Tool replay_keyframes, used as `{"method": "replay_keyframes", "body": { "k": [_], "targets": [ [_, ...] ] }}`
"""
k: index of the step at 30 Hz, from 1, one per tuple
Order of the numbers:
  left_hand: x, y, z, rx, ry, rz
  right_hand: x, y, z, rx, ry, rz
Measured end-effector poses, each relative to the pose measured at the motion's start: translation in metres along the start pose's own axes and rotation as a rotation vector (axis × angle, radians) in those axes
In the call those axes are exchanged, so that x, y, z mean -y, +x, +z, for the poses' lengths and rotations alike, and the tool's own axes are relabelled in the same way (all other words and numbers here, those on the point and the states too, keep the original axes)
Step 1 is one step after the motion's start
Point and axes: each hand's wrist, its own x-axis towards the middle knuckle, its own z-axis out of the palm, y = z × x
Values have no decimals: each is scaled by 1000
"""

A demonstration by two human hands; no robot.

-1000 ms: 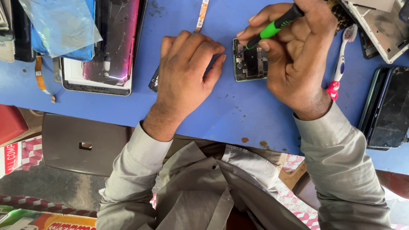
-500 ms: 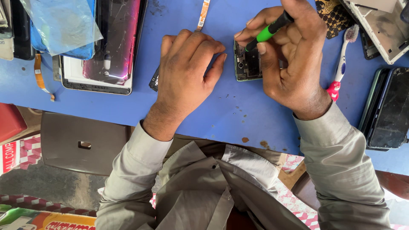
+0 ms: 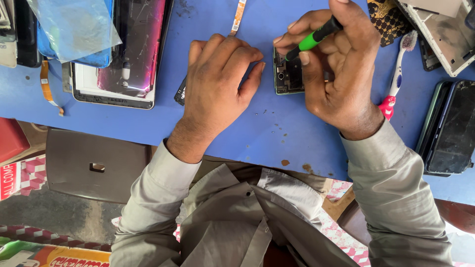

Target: The person uses a green-handled screwdriver to unscrew screws from an opened smartphone midframe on a blue workbench, steadying the phone with the other hand. They reposition the phone and continue removing screws, with small screws accumulating on the bench.

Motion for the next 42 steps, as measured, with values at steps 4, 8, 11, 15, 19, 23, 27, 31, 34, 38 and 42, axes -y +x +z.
{"method": "replay_keyframes", "body": {
  "k": [4, 8, 11, 15, 19, 23, 27, 31, 34, 38, 42],
  "targets": [
    [0, 0, 1, -3, -1, -1, 0, -1, -1, 7, -28, -14],
    [1, 0, 1, -5, 1, 7, -2, -2, -1, 10, -32, -15],
    [1, 0, 1, -5, 2, 2, -1, -2, -2, 9, -30, -26],
    [1, 0, 1, -9, 3, 6, 1, 0, -6, 9, -139, -55],
    [1, -1, 2, -5, 2, 9, 4, 3, -6, 3, -267, -116],
    [0, 0, 2, 0, -3, 2, 5, 6, -4, 22, -72, -48],
    [0, 0, 1, 2, -2, 1, 7, 7, -5, 2, -235, -87],
    [0, 0, 1, 0, -1, 2, 7, 5, -7, -13, -345, -124],
    [0, 0, 2, -7, 6, 9, 4, 1, -7, -22, -151, -70],
    [1, -1, 3, -9, 17, 25, 0, -4, -8, -38, -67, -38],
    [1, -1, 3, -7, 20, 23, 0, -3, -9, -42, -178, -68]
  ]
}}
